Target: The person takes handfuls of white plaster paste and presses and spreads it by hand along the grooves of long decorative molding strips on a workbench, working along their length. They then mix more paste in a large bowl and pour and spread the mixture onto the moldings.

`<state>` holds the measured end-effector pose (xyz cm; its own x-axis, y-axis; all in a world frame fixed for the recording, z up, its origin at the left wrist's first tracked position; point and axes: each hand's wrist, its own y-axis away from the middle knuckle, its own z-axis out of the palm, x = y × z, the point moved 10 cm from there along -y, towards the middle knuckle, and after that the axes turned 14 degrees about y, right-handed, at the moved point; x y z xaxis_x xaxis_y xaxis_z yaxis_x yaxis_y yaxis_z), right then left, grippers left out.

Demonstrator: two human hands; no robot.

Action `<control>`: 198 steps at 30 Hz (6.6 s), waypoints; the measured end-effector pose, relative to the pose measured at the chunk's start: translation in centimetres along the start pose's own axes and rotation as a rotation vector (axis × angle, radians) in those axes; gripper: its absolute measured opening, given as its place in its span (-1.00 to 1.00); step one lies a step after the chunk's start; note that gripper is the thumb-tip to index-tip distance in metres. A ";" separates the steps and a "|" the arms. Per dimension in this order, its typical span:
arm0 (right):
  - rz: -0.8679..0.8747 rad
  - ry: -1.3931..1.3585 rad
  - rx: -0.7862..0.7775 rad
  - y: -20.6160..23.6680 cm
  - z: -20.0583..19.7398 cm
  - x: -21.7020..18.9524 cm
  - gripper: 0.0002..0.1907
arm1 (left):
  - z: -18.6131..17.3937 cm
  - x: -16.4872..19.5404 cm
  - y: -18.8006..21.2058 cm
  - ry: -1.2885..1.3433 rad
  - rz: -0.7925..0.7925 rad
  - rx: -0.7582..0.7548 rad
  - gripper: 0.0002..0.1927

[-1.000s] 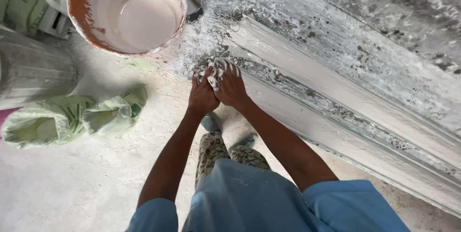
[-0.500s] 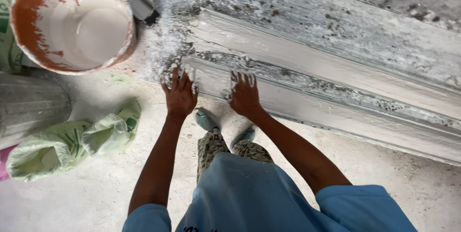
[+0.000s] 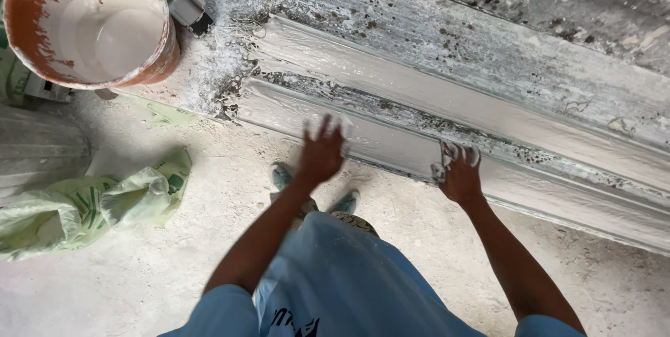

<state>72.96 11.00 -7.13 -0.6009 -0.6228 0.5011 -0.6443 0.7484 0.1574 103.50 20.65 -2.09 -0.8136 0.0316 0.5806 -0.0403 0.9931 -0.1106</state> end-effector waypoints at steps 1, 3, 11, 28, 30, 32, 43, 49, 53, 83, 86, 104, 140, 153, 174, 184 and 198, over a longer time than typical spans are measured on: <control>-0.016 0.029 -0.056 0.2 1.0 0.3 -0.24 | -2.5 -1.2 0.4 -0.094 0.023 0.121 -0.39; -0.011 -0.245 0.193 -0.7 -1.4 0.1 -0.31 | -7.1 -5.7 0.5 -0.212 -0.049 0.223 -0.42; 0.202 -1.253 0.292 -14.7 -11.0 -5.5 -0.67 | -13.5 -13.8 2.2 -0.200 -0.289 0.182 -0.52; -0.274 -0.732 0.291 -40.7 -33.2 -22.8 -0.61 | -22.9 -22.9 -15.6 -0.056 -0.355 0.244 -0.77; -0.274 -0.639 0.214 -41.4 -32.8 -23.5 -0.69 | -23.1 -22.5 -15.5 -0.063 -0.295 0.273 -0.74; -0.199 -0.857 0.092 -42.2 -31.7 -22.8 -0.58 | -23.8 -21.5 -15.4 -0.107 -0.190 0.320 -0.74; -0.286 -0.948 0.148 -42.9 -32.0 -22.5 -0.77 | -23.3 -27.3 -13.9 0.491 -0.422 0.530 -0.58; -0.364 -0.450 -0.132 -42.9 -30.4 -27.2 -0.31 | -22.9 -26.3 -13.3 0.285 -0.411 0.484 -0.81; -0.295 -0.180 -0.326 -42.5 -29.1 -28.3 -0.34 | -22.1 -26.2 -12.7 0.285 -0.463 0.424 -0.93; 0.244 -1.968 -0.411 -42.4 -23.1 -19.3 -0.73 | -22.8 -25.3 -14.5 -0.024 -0.398 0.468 -0.94; 0.189 -2.198 -0.478 -41.6 -22.6 -19.9 -0.77 | -21.9 -25.3 -14.1 -0.026 -0.393 0.419 -0.89; 0.021 -0.895 0.068 -41.7 -26.1 -20.0 -0.70 | -17.5 -21.9 -10.6 -0.067 -0.065 0.300 -0.77; 0.005 -0.232 -0.001 -26.0 -10.1 -6.7 -0.68 | -8.1 -19.8 -13.3 -0.171 -0.077 -0.233 -0.36; 0.370 -1.409 -0.032 -23.1 -7.0 -0.9 -0.45 | -7.6 -17.7 -14.8 -0.050 -0.139 -0.219 -0.36; 0.379 -0.483 0.280 -19.5 -9.3 -1.3 -0.48 | -12.0 -21.2 -13.0 -0.151 -0.101 0.020 -0.51; -0.170 -0.638 0.118 -35.5 -22.4 -18.5 -0.35 | -14.2 -17.8 -13.2 0.185 -0.051 0.156 -0.61; -0.163 -0.260 -0.026 -38.2 -24.7 -24.3 -0.28 | -16.5 -20.0 -8.9 0.284 -0.158 0.330 -0.60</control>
<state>123.85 3.20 -4.37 -0.5934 -0.7703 0.2334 -0.7320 0.6371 0.2416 129.70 13.02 0.65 -0.5934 -0.0414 0.8039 -0.3704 0.9007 -0.2271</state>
